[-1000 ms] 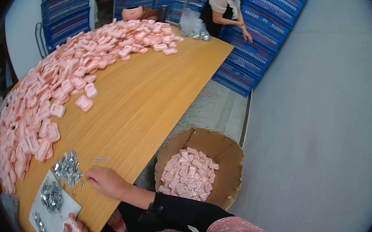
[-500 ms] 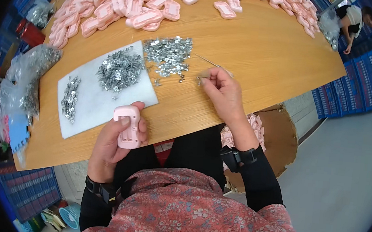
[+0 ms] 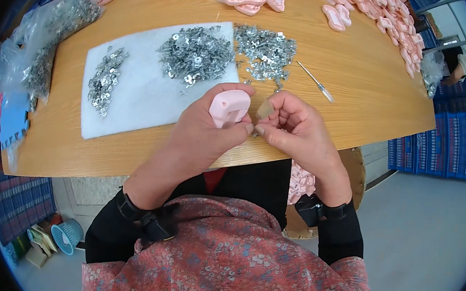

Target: The person assembles small pink plastic housings by inserting metal components into them. They pick up a housing, insert a metal piece, and place the finished unit on the table. The process is repeated continuously with parts from piles on the table.

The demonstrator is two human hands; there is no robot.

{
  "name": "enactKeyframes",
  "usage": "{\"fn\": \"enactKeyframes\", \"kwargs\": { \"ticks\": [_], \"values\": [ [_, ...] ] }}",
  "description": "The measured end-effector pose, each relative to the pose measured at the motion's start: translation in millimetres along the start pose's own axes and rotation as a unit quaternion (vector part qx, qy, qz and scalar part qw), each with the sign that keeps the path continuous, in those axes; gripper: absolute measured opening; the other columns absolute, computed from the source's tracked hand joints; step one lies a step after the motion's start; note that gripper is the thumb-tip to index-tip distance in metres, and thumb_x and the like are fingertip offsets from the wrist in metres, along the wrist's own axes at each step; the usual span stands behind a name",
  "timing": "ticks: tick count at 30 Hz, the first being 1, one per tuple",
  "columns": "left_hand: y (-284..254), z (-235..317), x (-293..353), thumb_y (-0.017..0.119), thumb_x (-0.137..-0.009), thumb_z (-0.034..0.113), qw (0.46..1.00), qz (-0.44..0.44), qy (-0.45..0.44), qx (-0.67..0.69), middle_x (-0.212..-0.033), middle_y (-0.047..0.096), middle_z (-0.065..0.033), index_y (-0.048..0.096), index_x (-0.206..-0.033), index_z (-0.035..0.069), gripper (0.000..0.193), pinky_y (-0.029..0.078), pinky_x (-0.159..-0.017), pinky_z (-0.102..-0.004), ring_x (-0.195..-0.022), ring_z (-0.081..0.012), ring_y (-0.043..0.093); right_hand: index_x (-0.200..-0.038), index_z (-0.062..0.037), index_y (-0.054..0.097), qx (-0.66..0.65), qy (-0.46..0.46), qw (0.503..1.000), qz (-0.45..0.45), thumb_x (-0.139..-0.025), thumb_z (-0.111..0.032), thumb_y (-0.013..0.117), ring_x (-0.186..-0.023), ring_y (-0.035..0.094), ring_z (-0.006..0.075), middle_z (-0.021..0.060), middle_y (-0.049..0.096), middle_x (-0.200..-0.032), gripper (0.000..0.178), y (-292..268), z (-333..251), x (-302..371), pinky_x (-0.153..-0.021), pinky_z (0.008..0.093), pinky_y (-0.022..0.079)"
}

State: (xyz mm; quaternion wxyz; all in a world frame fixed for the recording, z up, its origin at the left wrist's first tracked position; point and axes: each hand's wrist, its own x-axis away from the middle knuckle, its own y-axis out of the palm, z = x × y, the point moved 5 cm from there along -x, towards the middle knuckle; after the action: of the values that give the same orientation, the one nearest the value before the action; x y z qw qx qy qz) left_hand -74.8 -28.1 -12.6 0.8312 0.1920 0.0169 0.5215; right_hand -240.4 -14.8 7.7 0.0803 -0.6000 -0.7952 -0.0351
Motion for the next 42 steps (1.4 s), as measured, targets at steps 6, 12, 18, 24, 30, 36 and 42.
{"fn": "enactKeyframes", "kwargs": {
  "ticks": [6,12,18,24,30,36,42],
  "values": [
    [-1,-6,-1,0.066,-0.088,0.003,1.000,-0.012,-0.003,-0.028,-0.101,0.061,-0.0008,0.055,-0.129,0.004,0.042,0.049,-0.082,-0.0246,-0.091,-0.0081,0.058,-0.102,-0.0048,0.059,0.051,0.040,0.997,-0.042,-0.088,0.000,0.068,-0.080,0.054,0.0016,-0.0048,0.058,-0.088,0.017,3,-4,-4,-0.072,0.0197,0.045],
    [-5,-13,-3,0.066,-0.090,0.005,0.984,0.023,-0.067,0.163,-0.100,0.061,-0.0047,0.050,-0.134,0.003,0.047,0.053,-0.078,-0.0291,-0.085,-0.0130,0.061,-0.104,-0.0027,0.061,-0.004,-0.021,0.999,0.046,-0.092,-0.003,0.068,-0.080,0.056,0.0023,-0.0042,0.060,-0.088,0.014,-4,3,-2,-0.072,0.0197,0.046],
    [0,-20,-7,0.067,-0.090,0.006,0.963,0.031,-0.087,0.253,-0.105,0.061,-0.0079,0.045,-0.139,0.004,0.053,0.058,-0.078,-0.0325,-0.087,-0.0162,0.064,-0.105,0.0010,0.060,-0.075,-0.086,0.989,0.098,-0.096,-0.001,0.063,-0.083,0.063,0.0053,0.0012,0.066,-0.090,0.010,10,11,6,-0.074,0.0212,0.051],
    [8,-27,-7,0.064,-0.092,0.005,0.962,0.007,-0.088,0.259,-0.105,0.060,-0.0074,0.043,-0.140,0.003,0.053,0.058,-0.079,-0.0321,-0.089,-0.0165,0.065,-0.107,0.0024,0.058,-0.135,-0.049,0.984,0.101,-0.098,-0.001,0.058,-0.082,0.065,0.0085,0.0050,0.067,-0.090,0.010,11,15,3,-0.075,0.0236,0.054],
    [9,-28,-7,0.064,-0.093,0.006,0.962,0.037,-0.088,0.255,-0.107,0.060,-0.0076,0.041,-0.142,0.002,0.054,0.058,-0.080,-0.0329,-0.091,-0.0170,0.065,-0.106,0.0032,0.059,-0.133,-0.058,0.985,0.092,-0.097,-0.001,0.059,-0.083,0.065,0.0092,0.0059,0.067,-0.091,0.010,12,25,4,-0.076,0.0246,0.055],
    [8,-29,-7,0.064,-0.093,0.007,0.967,0.032,-0.081,0.240,-0.110,0.059,-0.0095,0.040,-0.142,0.001,0.055,0.059,-0.083,-0.0333,-0.093,-0.0182,0.066,-0.105,0.0032,0.059,-0.133,-0.044,0.986,0.094,-0.098,-0.003,0.059,-0.083,0.065,0.0098,0.0062,0.068,-0.091,0.009,13,22,6,-0.077,0.0250,0.055],
    [11,-26,-6,0.065,-0.093,0.005,0.966,0.024,-0.095,0.238,-0.105,0.061,-0.0099,0.040,-0.142,-0.001,0.056,0.058,-0.078,-0.0303,-0.089,-0.0175,0.065,-0.107,0.0024,0.058,-0.124,-0.020,0.990,0.062,-0.101,-0.009,0.055,-0.085,0.065,0.0095,0.0058,0.067,-0.093,0.013,11,21,7,-0.077,0.0248,0.054]
  ]
}}
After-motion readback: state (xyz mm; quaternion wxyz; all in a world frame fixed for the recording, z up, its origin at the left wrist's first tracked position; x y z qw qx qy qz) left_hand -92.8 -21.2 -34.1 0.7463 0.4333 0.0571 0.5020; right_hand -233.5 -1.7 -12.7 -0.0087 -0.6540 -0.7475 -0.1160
